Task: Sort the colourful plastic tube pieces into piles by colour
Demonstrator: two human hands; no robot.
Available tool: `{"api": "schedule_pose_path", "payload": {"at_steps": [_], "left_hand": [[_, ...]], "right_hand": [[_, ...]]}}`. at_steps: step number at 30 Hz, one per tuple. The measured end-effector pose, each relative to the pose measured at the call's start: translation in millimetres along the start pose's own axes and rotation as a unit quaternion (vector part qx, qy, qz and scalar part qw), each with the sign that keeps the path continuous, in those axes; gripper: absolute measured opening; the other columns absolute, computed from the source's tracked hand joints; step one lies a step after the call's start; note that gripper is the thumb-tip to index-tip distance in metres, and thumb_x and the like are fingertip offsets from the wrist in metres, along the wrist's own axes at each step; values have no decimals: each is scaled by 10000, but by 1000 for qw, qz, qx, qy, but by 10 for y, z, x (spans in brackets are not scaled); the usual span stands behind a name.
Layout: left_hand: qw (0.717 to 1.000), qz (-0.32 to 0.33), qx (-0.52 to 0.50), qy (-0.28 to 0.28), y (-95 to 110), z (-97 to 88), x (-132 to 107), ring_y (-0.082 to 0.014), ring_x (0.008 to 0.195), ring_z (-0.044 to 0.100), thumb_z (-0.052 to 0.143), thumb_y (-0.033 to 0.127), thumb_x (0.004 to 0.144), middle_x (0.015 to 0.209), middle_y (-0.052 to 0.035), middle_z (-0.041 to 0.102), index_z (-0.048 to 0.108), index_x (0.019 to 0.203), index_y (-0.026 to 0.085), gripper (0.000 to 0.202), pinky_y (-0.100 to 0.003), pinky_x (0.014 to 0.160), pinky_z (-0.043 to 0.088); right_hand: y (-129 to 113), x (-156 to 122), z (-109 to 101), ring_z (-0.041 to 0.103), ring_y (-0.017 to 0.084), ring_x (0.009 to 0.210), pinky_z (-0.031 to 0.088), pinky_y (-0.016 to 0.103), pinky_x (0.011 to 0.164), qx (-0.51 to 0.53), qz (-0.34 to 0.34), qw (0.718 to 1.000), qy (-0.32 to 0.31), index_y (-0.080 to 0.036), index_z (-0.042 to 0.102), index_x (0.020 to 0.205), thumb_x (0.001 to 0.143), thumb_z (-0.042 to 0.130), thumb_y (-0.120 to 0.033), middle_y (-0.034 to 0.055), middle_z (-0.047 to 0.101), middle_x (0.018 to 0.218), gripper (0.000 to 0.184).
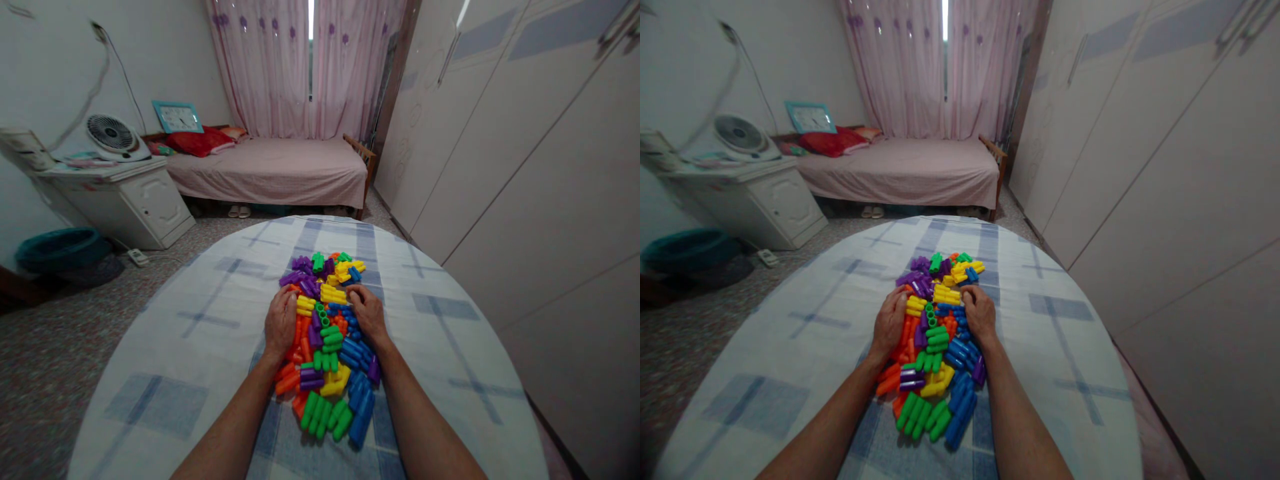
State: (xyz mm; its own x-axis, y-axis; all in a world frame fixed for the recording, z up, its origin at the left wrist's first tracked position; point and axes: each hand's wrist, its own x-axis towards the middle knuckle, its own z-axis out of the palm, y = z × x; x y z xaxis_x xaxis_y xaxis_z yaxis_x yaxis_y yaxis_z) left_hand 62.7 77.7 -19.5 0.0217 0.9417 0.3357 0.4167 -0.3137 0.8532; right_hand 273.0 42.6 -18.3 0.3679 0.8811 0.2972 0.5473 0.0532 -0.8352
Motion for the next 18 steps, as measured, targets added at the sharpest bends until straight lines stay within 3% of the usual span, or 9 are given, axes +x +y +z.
{"api": "schedule_pose_path", "payload": {"at_steps": [18], "left_hand": [[1000, 7, 3, 3, 15, -2, 2, -212, 1182, 523, 347, 400, 902, 1230, -121, 594, 653, 1027, 155, 411, -397, 1076, 359]], "right_hand": [[-8, -1, -4, 627, 184, 826, 453, 296, 777, -12, 0, 1000, 3, -210, 663, 906, 824, 409, -326, 34, 692, 892, 291]]}}
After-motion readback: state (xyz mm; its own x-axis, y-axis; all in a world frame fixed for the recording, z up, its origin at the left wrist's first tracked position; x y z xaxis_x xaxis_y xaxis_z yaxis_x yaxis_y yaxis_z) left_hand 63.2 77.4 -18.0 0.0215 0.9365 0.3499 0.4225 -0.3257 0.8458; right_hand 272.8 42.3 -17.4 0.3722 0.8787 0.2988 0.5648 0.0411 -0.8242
